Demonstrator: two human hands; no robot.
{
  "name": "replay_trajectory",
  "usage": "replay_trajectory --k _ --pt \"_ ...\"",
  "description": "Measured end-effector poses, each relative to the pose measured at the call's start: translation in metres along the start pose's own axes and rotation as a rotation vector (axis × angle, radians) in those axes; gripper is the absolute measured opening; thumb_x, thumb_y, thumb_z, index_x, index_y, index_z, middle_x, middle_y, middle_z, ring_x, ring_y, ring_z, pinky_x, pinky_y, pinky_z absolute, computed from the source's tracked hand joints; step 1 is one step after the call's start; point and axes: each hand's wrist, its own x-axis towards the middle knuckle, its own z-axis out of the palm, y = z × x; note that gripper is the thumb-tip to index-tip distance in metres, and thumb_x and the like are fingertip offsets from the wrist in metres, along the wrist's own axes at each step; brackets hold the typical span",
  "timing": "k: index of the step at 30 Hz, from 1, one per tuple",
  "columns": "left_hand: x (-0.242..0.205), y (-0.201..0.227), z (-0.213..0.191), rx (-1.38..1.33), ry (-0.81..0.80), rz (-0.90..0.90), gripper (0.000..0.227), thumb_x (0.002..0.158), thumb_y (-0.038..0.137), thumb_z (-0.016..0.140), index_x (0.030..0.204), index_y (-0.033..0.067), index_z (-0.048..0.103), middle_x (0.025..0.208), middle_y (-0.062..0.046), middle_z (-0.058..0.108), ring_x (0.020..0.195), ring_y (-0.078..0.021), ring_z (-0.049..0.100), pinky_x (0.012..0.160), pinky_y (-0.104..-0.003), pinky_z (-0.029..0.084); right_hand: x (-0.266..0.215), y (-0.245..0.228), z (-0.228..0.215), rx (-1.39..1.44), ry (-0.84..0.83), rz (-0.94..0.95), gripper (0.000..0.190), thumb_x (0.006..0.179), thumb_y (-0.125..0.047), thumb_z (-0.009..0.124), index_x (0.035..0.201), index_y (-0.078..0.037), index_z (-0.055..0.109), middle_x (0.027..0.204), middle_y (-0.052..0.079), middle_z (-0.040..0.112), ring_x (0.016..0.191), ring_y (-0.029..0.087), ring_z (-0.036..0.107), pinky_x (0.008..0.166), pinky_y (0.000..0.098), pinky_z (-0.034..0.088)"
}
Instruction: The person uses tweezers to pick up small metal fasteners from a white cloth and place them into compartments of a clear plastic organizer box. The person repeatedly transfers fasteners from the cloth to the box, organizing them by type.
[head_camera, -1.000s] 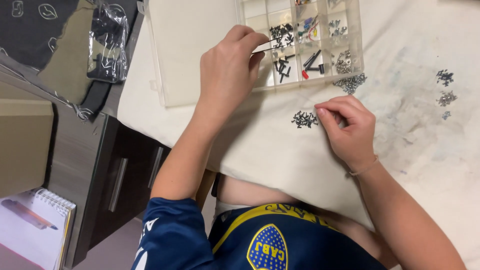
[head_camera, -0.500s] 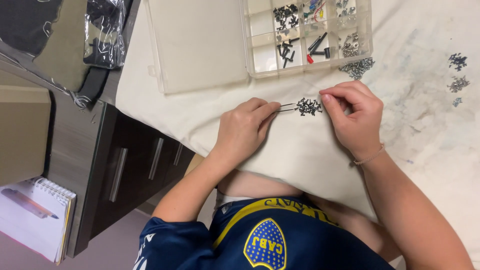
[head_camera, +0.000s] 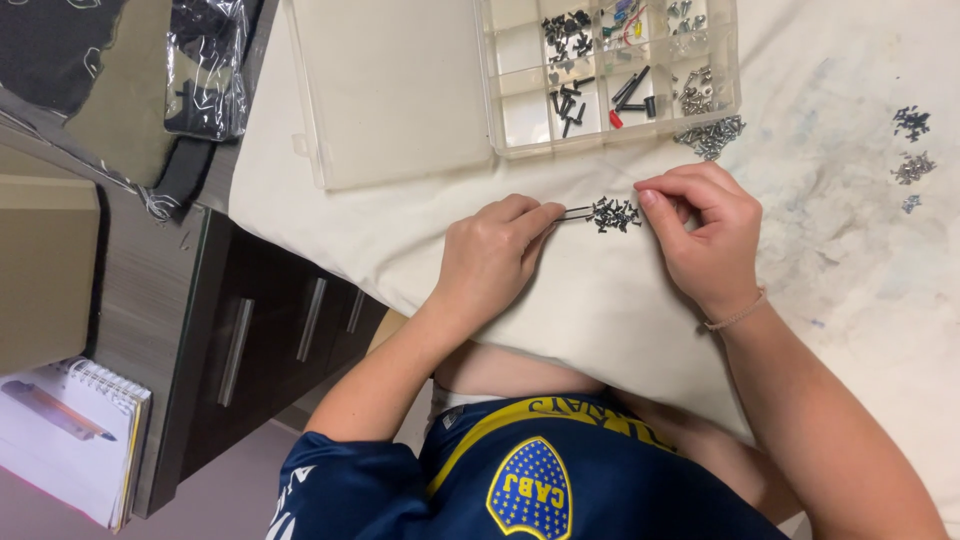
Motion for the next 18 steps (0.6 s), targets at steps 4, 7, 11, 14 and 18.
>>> replay_trajectory --k 4,7,11,14,18 --pt "0.001 0.000 0.000 0.001 -0.008 -0.003 0.018 0.102 0.015 0.062 0.109 0.0124 0.078 0.092 -0.008 0.077 0.082 -0.0212 0.076 0.069 -0.031 0.064 0.000 0.001 0.000 -0.002 0.002 -0.004 0.008 0.100 0.006 0.076 0.103 0.000 0.080 0.090 0.014 0.068 0.067 0.017 0.054 0.064 0.0313 0.049" --pt "0.002 0.001 -0.001 -0.010 0.002 0.003 0.018 0.102 0.015 0.062 0.109 0.0119 0.078 0.092 -0.008 0.077 0.083 -0.0211 0.076 0.070 -0.031 0.064 -0.001 0.002 0.000 -0.006 0.000 -0.004 0.007 0.100 0.005 0.076 0.103 0.000 0.080 0.091 0.014 0.068 0.068 0.018 0.055 0.064 0.0316 0.049" --pt "0.001 0.003 -0.003 -0.027 0.016 0.005 0.017 0.101 0.012 0.063 0.108 0.0108 0.078 0.092 -0.008 0.078 0.084 -0.0220 0.077 0.073 -0.032 0.064 -0.001 0.003 0.000 -0.002 0.000 0.002 0.008 0.100 0.005 0.076 0.104 0.000 0.080 0.091 0.013 0.068 0.067 0.017 0.054 0.064 0.0308 0.049" --pt "0.001 0.003 -0.009 -0.068 0.062 0.009 0.016 0.099 0.011 0.065 0.108 0.0113 0.078 0.092 -0.008 0.078 0.086 -0.0227 0.077 0.074 -0.033 0.064 -0.001 0.001 0.000 0.003 0.008 0.002 0.008 0.099 0.005 0.076 0.103 0.000 0.080 0.090 0.014 0.068 0.067 0.017 0.054 0.064 0.0307 0.049" --pt "0.020 -0.004 -0.034 -0.090 0.264 0.050 0.015 0.097 0.011 0.071 0.109 0.0149 0.078 0.095 -0.005 0.078 0.091 -0.0254 0.076 0.077 -0.037 0.064 0.005 -0.004 0.001 0.021 0.041 -0.004 0.007 0.097 0.002 0.076 0.101 -0.002 0.079 0.087 0.012 0.068 0.064 0.016 0.054 0.062 0.0290 0.049"
